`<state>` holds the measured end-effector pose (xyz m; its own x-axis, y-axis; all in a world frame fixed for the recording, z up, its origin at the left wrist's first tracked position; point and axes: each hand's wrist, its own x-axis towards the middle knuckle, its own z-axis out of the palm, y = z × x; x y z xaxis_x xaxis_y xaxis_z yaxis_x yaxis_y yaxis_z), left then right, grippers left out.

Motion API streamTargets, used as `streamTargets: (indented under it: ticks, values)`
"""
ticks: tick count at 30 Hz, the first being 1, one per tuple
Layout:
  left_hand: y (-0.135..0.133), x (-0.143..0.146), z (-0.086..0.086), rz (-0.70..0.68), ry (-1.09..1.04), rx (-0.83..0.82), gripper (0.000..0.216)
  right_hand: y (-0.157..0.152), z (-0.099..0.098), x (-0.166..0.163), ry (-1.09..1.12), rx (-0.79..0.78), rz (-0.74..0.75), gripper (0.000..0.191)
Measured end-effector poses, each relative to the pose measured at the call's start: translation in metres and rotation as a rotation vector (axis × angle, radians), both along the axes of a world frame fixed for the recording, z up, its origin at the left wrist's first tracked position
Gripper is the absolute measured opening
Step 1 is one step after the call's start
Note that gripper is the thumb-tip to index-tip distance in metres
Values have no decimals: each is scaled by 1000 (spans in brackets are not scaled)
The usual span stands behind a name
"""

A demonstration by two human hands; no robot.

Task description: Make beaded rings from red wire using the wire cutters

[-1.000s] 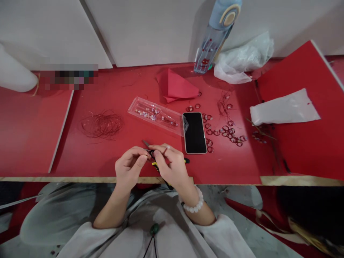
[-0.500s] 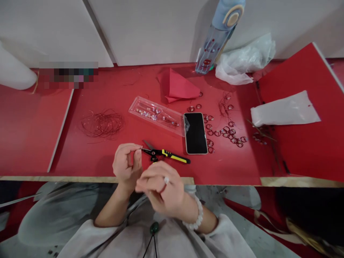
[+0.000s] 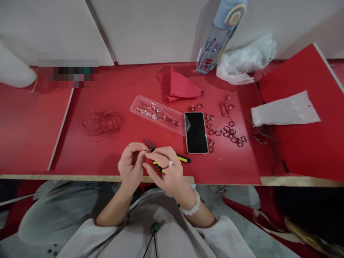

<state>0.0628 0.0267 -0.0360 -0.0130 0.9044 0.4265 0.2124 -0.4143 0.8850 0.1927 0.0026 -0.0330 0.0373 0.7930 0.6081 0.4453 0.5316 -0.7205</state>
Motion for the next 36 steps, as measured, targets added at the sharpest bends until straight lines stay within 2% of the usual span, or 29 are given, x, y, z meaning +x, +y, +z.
streamTargets:
  ticks: [4,8,15,20,26,36]
  values:
    - [-2,-1,2,36,38,74,8,3,4,1,-94,61,-4,32]
    - [-4,-2,7,32,3,57,9,3,5,3,-158,63,-22,36]
    - [-7,-3,13,14,-16,115,7,1,4,4,-93,75,-31,32]
    - [-8,-3,12,55,65,202,7,-2,12,4,-106,53,-18,37]
    - [-10,-1,11,65,70,202,7,-9,16,3,-106,26,-16,38]
    - [-8,-7,12,-29,306,333,14,-11,15,5,-116,104,-47,42]
